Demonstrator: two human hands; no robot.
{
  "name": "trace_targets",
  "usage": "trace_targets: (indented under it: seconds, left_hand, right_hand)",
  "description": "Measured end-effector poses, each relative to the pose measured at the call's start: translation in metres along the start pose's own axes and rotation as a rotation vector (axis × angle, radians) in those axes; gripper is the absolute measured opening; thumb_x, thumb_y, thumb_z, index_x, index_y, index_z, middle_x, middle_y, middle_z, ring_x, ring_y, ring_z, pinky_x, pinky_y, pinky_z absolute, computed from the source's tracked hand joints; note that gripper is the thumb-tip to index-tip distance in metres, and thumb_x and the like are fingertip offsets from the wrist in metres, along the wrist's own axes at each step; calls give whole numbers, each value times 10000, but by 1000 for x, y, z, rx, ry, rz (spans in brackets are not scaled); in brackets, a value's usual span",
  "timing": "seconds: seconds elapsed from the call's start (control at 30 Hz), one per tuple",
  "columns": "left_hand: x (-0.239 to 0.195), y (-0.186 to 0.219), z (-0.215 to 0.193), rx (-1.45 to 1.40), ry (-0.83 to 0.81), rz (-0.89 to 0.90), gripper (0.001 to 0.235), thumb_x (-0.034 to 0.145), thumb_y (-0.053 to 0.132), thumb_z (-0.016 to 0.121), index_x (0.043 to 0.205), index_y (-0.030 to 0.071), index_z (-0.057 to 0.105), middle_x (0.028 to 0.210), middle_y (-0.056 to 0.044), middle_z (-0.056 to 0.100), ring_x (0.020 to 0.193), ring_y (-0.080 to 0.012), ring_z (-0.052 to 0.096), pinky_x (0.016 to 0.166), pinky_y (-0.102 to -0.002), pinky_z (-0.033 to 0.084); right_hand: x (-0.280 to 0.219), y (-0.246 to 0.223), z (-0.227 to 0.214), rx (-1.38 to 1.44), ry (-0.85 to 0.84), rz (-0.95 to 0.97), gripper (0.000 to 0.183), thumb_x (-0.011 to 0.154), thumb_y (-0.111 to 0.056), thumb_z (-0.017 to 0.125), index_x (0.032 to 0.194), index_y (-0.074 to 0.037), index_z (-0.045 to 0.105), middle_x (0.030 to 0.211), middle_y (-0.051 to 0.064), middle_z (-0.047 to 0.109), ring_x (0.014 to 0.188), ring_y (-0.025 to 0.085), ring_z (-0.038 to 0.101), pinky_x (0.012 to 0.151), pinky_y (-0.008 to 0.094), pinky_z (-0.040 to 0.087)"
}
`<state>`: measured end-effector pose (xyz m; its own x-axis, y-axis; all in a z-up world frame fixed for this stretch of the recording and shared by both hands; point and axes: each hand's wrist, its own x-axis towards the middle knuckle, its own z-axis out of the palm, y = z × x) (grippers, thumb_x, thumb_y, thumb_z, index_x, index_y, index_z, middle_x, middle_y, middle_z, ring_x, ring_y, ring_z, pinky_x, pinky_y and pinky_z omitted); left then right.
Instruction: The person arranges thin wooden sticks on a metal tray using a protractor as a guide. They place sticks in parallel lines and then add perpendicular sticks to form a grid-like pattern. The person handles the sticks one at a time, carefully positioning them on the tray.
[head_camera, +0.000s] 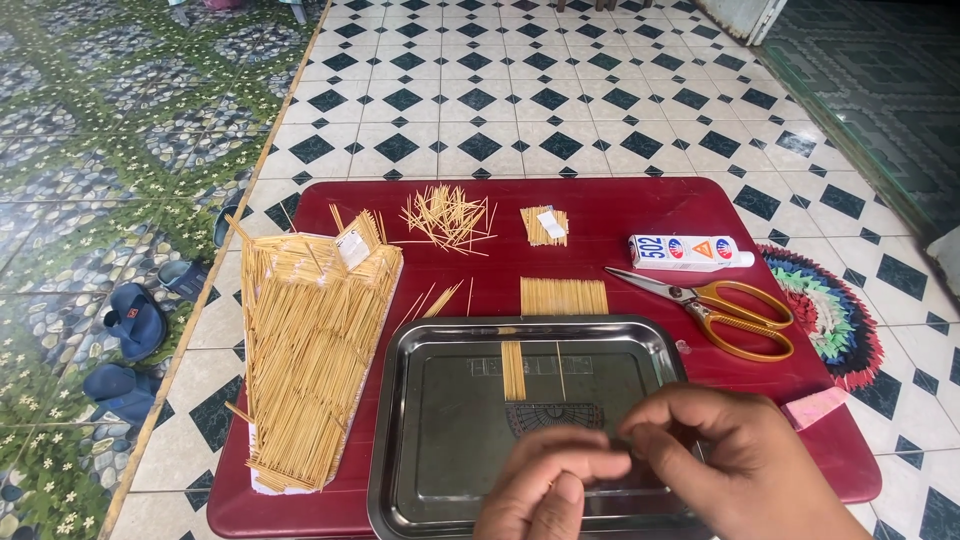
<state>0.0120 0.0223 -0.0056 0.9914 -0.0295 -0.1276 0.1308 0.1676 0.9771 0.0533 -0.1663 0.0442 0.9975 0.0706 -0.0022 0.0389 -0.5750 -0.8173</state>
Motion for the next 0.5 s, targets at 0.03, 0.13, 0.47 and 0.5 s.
trace_targets:
  seconds: [0.03, 0.13, 0.47, 0.5]
  left_hand:
    - [5, -1, -7, 64, -3, 323, 656, 982, 664, 473, 1112, 174, 889, 1265, 6, 777, 1135, -149, 753, 933, -334, 569]
    - [5, -1, -7, -9, -22, 310, 583, 1005, 561, 490, 1277, 162, 817, 1469, -10, 706, 1372, -159, 610, 1131, -401, 441]
    - [7, -24, -5, 411, -47, 407, 635, 1028, 646, 377, 1523, 295, 562, 1506, -24, 663, 1346, -241, 597, 1055, -428, 514]
    - [12, -43, -9, 723, -39, 511, 730, 1024, 699, 343, 1534, 216, 540, 1462, -64, 662, 1293, -298, 607, 957, -500, 513]
  right_hand:
    - [1, 5, -4, 188, -112, 245, 168, 806, -8, 842, 820, -10, 1009, 706, 121, 966, 651, 223, 890, 645, 351, 743]
    - [0, -12, 8, 271, -352, -161, 153, 807, -100, 873, 949, -127, 922, 930, 22, 942, 791, 113, 844, 659, 294, 668]
    - [4, -9, 9, 254, -334, -145, 264, 858, -384, 848, 829, -125, 890, 772, -5, 898, 694, 81, 825, 580, 279, 663]
    - [8, 2, 6, 172, -261, -44, 166, 831, -276, 854, 841, -124, 920, 759, -3, 950, 686, 87, 900, 627, 255, 742]
